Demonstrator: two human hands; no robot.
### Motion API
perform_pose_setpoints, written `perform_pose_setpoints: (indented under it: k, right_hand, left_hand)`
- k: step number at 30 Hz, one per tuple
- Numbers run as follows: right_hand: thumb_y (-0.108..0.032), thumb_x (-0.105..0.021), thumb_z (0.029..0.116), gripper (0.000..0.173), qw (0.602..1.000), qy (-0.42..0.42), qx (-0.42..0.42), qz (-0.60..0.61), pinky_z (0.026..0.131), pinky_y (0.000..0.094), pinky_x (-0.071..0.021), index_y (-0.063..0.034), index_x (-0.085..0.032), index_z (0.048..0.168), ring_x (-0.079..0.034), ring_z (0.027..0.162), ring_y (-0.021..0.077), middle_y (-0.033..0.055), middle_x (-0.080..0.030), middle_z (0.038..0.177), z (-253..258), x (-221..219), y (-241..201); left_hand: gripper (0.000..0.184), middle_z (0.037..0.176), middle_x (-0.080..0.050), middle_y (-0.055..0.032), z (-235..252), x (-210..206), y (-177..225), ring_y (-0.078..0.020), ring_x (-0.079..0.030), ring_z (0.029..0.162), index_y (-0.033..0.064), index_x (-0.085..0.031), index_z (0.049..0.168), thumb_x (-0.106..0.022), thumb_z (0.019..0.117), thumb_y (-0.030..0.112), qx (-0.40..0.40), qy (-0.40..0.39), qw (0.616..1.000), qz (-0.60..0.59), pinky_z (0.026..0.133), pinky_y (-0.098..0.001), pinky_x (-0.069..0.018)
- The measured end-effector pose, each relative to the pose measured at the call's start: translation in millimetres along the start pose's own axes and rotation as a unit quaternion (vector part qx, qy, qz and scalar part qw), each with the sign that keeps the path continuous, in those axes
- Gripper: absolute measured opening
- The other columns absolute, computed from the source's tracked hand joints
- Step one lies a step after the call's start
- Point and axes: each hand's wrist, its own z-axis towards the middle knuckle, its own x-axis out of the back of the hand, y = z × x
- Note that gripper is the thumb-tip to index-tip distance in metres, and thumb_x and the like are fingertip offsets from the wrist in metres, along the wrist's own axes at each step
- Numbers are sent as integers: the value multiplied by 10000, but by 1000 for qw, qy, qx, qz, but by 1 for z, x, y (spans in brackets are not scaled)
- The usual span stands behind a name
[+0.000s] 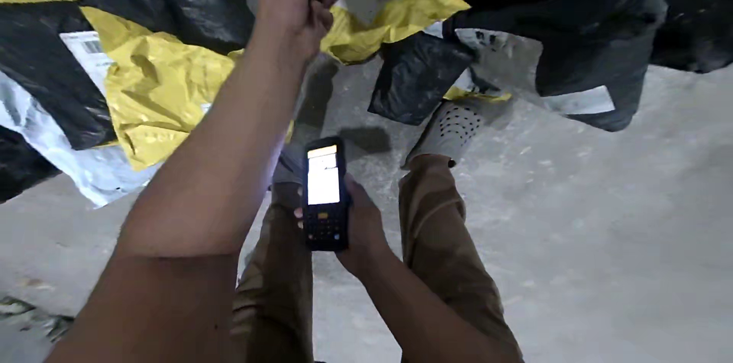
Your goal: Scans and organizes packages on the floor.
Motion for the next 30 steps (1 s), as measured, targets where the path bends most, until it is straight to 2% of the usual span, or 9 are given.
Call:
perform_pose_setpoints:
  k: [6, 8, 12, 14, 16, 18, 22, 27, 30]
  right_hand:
    - [-499, -162, 1081, 597, 989, -85, 93, 72, 795, 473, -620, -69, -479, 1347, -721, 936, 355, 253, -673, 1141, -4, 8, -31]
    - [-505, -234, 1076, 562, 985, -107, 120, 57, 814, 459, -621, -84, -465, 1368, -722, 948, 339, 232, -675, 1150, -4, 11, -32]
    - [-532, -323, 1054, 603, 986, -93, 135, 5, 815, 441, -621, -92, -382, 1460, -723, 941, 319, 227, -670, 1163, -4, 11, -30]
    - [-501, -259, 1069, 585, 989, -66, 132, -21, 820, 446, -618, -96, -382, 1474, -722, 942, 314, 221, -676, 1146, -4, 9, -29]
    - [-487, -215, 1078, 573, 989, -41, 132, -43, 824, 457, -616, -110, -422, 1456, -720, 950, 304, 203, -683, 1135, -4, 8, -26]
    - [-498, -203, 1078, 570, 988, -28, 143, -55, 805, 456, -620, -117, -479, 1400, -724, 942, 292, 180, -698, 1117, -2, 8, -23]
    - [-513, -202, 1082, 578, 987, 6, 156, -43, 790, 486, -623, -109, -515, 1351, -729, 923, 316, 183, -699, 1102, -1, 6, -14]
    - [-542, -212, 1076, 582, 975, 38, 207, -73, 804, 468, -618, -133, -499, 1374, -717, 973, 301, 162, -686, 1163, 5, 8, -15]
    - [-541, -207, 1081, 588, 976, 48, 191, -95, 776, 476, -623, -125, -505, 1370, -723, 941, 317, 181, -690, 1134, 8, 6, -18]
  left_hand:
    - [223, 1031, -706, -88, 14, -11, 21, -177, -707, 836, 101, -583, 1149, -441, 1082, 258, -12, 0, 997, 73, 627, -283, -575]
    - [325, 1069, -692, -80, 10, -9, 20, -186, -705, 916, 98, -554, 1182, -318, 1117, 311, -24, -16, 994, 103, 696, -309, -590]
    - [688, 1046, -759, -47, -7, 19, 19, -146, -724, 824, 105, -611, 1212, -49, 1099, 487, -39, -5, 979, 199, 602, -259, -549]
    - [655, 1062, -752, -14, -21, 55, 20, -142, -721, 906, 118, -609, 1233, -105, 1103, 516, -70, 27, 964, 255, 730, -305, -575]
    - [508, 1119, -724, 11, -33, 109, 21, -133, -692, 992, 128, -616, 1278, -284, 1110, 474, -115, 115, 933, 322, 829, -352, -564]
    - [405, 1240, -651, -56, -47, 172, 25, -145, -629, 1097, 65, -573, 1332, -486, 1059, 352, -178, 210, 872, 405, 915, -357, -529]
    - [827, 1526, -431, -260, -85, 288, 31, -301, -434, 1423, -32, -358, 1527, -720, 896, 362, -203, 340, 739, 545, 1188, -400, -358]
    - [711, 1368, -577, -196, -96, 340, 11, -232, -594, 1233, -5, -461, 1452, -733, 914, 373, -117, 316, 797, 501, 1067, -410, -494]
    - [569, 1292, -620, -181, -93, 342, 9, -225, -626, 1164, 9, -528, 1386, -674, 952, 346, -112, 315, 780, 528, 1033, -410, -512]
